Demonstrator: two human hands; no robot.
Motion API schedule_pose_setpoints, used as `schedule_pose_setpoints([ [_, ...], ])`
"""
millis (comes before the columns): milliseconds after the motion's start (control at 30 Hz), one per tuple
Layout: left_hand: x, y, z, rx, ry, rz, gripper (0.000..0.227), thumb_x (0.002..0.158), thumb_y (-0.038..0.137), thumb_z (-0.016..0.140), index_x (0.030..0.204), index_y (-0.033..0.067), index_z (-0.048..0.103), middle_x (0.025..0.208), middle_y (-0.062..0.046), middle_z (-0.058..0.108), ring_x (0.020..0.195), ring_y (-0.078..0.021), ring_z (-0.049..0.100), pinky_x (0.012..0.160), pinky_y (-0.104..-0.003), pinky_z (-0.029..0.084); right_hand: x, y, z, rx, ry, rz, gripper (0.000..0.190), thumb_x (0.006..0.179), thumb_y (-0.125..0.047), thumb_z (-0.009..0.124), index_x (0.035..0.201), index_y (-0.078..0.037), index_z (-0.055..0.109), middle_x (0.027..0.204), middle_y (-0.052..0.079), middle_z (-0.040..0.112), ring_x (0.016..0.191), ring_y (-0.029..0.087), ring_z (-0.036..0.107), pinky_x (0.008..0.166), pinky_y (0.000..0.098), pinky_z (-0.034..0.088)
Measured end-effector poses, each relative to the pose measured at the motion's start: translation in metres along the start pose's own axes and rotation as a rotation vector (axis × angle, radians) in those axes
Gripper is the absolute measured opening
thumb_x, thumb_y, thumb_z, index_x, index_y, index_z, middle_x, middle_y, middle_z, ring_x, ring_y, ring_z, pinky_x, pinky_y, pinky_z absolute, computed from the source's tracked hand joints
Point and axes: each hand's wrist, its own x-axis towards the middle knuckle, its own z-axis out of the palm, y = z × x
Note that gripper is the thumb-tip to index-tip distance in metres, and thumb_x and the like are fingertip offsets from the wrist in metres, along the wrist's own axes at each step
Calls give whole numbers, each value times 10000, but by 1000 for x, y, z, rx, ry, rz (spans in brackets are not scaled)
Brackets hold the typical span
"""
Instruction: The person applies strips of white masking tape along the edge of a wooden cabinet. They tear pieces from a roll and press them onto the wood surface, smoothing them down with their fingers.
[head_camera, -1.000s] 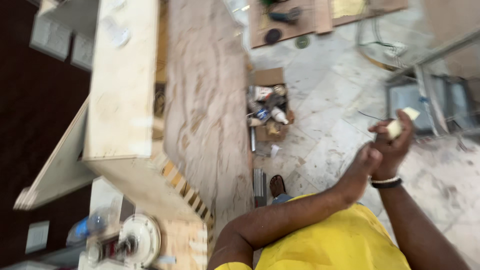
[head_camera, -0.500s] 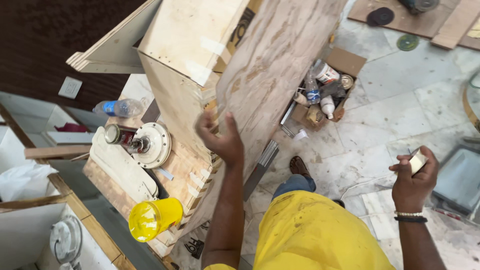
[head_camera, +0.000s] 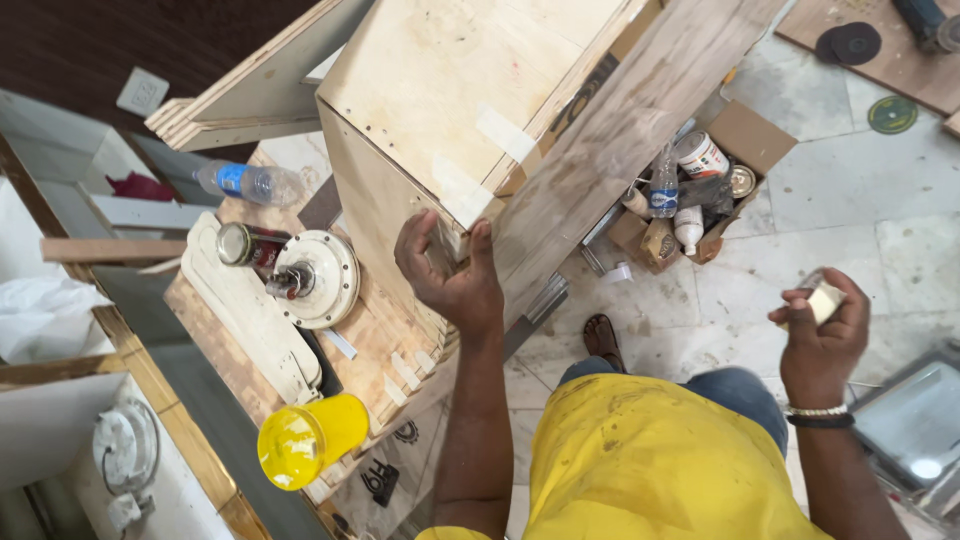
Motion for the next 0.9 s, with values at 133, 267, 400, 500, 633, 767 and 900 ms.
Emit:
schedule_pose_setpoints([
  [133,-2,7,-6,103,1,-51,440,959,242,811,1277,3,622,1358,-158,636,1313,-259,616,1163,-400,505,36,-3,14,25,-165,-5,358,1118,37,566,1452,11,442,1107,126,636,903,146,642,845,315,587],
  [267,-14,1,4,84,77,-85,391,1007,216,766,1310,11,628,1394,-166,655,1343,-269,637,1183,-401,529,82,-1,13,4,-329,36,365,1113,32,575,1458,15,458,1093,123,645,918,148,650,840,310,581],
  [400,-21,5,19,112,190,-38,451,992,182,758,1368,5,584,1380,-149,657,1333,-274,635,1189,-404,513,137,-6,3,-29,-483,60,382,1099,11,580,1463,-2,462,1105,120,663,881,153,655,813,294,574],
  [500,-25,4,30,193,172,63,496,971,147,795,1394,17,570,1448,-169,589,1397,-288,576,1201,-403,514,175,0,-6,-10,-559,60,381,1104,4,584,1464,-5,459,1141,117,670,889,150,657,812,289,570],
  [633,-26,2,29,279,171,20,497,949,117,830,1388,36,612,1457,-155,619,1390,-272,607,1198,-386,520,208,9,-16,13,-638,35,369,1115,17,596,1461,5,467,1102,111,643,923,147,647,834,300,582],
  [767,-29,7,30,242,192,-60,481,950,137,828,1377,38,630,1469,-148,621,1405,-265,595,1211,-391,506,215,9,-9,1,-738,116,377,1085,18,585,1442,-3,467,1128,107,668,889,145,655,802,282,564],
  [900,-29,10,28,218,199,-129,435,973,140,795,1371,43,650,1458,-153,641,1413,-270,595,1217,-399,494,207,4,4,-33,-828,141,380,1078,5,584,1441,-1,473,1107,106,679,880,138,654,796,280,565],
])
